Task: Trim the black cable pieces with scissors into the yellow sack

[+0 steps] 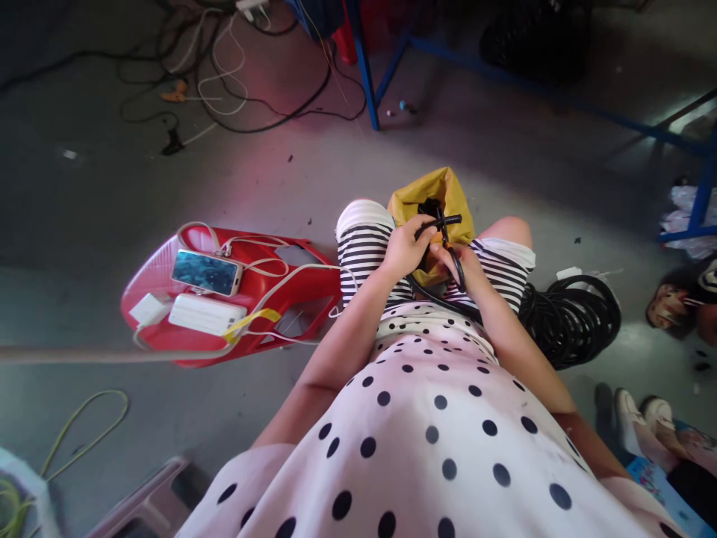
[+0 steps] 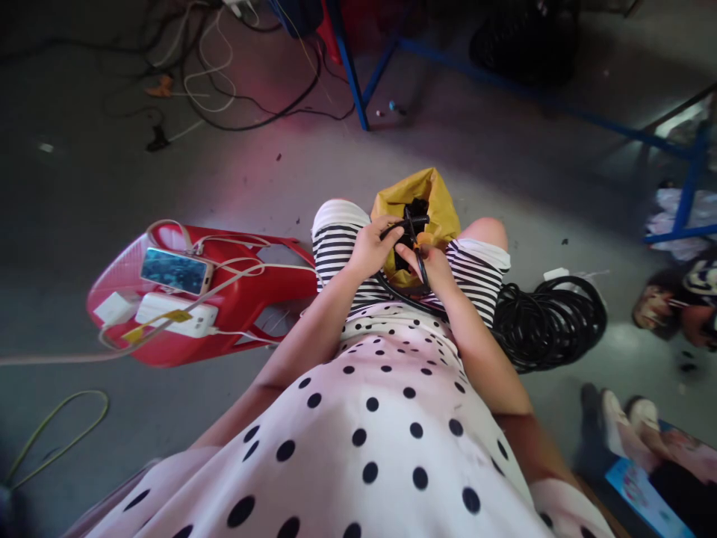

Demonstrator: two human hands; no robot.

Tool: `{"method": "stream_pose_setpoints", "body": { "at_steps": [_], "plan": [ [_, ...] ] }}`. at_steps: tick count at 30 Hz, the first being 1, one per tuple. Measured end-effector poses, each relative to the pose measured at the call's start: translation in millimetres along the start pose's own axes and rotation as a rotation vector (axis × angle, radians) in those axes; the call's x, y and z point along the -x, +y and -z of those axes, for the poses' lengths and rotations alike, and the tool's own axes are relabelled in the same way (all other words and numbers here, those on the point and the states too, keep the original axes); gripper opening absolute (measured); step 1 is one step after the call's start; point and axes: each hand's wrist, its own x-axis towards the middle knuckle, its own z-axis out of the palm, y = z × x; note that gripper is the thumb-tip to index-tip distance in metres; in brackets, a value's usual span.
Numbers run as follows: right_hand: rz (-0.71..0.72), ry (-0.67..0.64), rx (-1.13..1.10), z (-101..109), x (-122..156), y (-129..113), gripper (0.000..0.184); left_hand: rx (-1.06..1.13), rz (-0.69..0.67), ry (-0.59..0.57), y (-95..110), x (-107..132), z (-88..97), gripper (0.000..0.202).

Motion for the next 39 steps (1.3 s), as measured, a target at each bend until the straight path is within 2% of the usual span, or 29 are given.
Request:
{"method": "stream_pose_setpoints", "body": {
  "at_steps": [5, 10, 13, 19, 23, 26, 29, 31, 33, 35, 37, 39],
  "plan": [
    [-0.019, -0.064, 0.060, 6, -13, 7, 0.071, -0.126, 0.032, -0.138, 0, -3, 6.6, 0.029],
    [-0.015, -0.112, 0.182, 8, -27, 17, 0.074, -0.187, 0.078, -0.175, -13, -5, 6.4, 0.031],
    [-0.020, -0.093, 0.174, 4, -34, 27, 0.077, -0.175, 0.102, -0.165, -26, -11, 2.5, 0.028],
    [-0.084, -0.027, -0.041, -12, -46, 49, 0.077, -0.115, 0.170, -0.096, -46, -27, -12.2, 0.018],
    [-0.095, 0.056, -0.078, -16, -52, 52, 0.078, -0.005, 0.219, -0.034, -52, -32, -19.5, 0.011],
    [-0.136, -0.008, -0.107, -13, -46, 44, 0.070, 0.159, 0.348, 0.053, -49, -34, -19.7, 0.007],
    [-0.155, -0.207, -0.148, -11, -25, 33, 0.060, 0.381, 0.556, 0.137, -41, -38, -14.9, 0.006],
    [-0.144, -0.288, -0.163, -13, -8, 28, 0.055, 0.514, 0.607, 0.173, -34, -41, -11.4, 0.008],
    [-0.129, -0.249, -0.200, -17, 6, 24, 0.051, 0.606, 0.605, 0.202, -27, -42, -10.1, 0.010],
    [-0.100, -0.141, -0.229, -21, 12, 21, 0.050, 0.653, 0.602, 0.231, -20, -40, -11.2, 0.013],
    [-0.057, -0.049, -0.225, -21, 11, 19, 0.053, 0.646, 0.599, 0.238, -14, -33, -13.4, 0.019],
    [-0.028, 0.003, -0.199, -17, 4, 19, 0.056, 0.608, 0.586, 0.198, -8, -23, -14.6, 0.022]
  ]
}}
